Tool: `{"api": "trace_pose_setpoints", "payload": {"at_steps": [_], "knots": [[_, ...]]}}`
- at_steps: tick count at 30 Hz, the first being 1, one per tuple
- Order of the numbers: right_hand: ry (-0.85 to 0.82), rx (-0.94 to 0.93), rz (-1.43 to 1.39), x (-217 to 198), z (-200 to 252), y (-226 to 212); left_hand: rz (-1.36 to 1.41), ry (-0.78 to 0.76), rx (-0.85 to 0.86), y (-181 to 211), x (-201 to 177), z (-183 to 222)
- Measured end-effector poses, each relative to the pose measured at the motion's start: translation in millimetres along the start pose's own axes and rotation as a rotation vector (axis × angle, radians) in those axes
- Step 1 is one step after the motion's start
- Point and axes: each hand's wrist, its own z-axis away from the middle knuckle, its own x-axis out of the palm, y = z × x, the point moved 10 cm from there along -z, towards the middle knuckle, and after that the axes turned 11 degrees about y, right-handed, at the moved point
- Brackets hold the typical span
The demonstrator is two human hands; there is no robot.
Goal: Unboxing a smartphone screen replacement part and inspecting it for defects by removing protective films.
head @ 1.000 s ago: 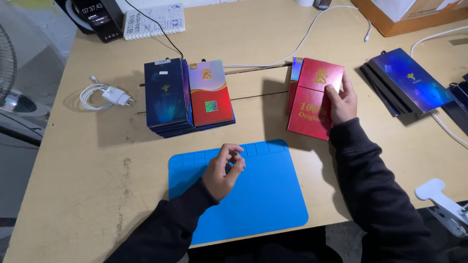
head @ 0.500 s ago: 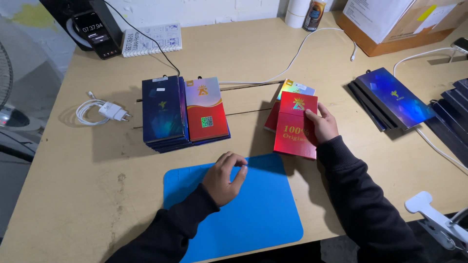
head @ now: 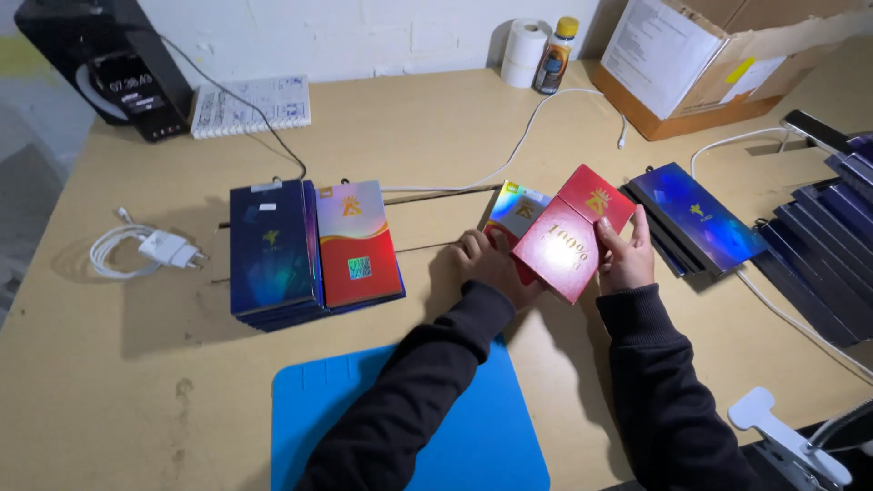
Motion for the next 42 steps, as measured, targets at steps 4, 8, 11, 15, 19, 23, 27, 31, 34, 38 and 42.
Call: {"api": "trace_pose_setpoints", "payload": {"at_steps": [4,8,11,15,19,23,27,31,34,38,42], "knots": [[0.024,-0.023,-0.051,9,8,-17,0.065,-0.029,-0.004,-6,20,-9],[0.023,-0.074,-0.114,29,40,-45,0.198,0.068,0.070,-30,-3,26],[0.044,-0.075,-0.192,33,60,-55,0.135,0.216,0.123,-52,-59,74],[0.123,0.022,-0.206,32,79,-42,0.173,0.232,0.128,-95,-101,136],[0.055,0.007,-0.090,48,107,-27,0.211,0.217,0.123,-125,-100,169],[0.023,0.041,0.010,59,128,-15,0.288,0.247,0.189,-137,-102,182],[0.031,-0.027,0.009,33,96,22,0.251,0.297,0.291,-140,-111,182],[0.029,-0.049,0.023,40,106,14,0.245,0.299,0.297,-142,-107,182],[0.019,-0.120,0.056,45,116,5,0.290,0.273,0.305,-142,-108,182],[0.002,-0.180,0.025,43,113,7,0.301,0.327,0.293,-147,-108,181],[-0.026,-0.202,0.044,57,129,-7,0.282,0.385,0.315,-148,-111,178]]}}
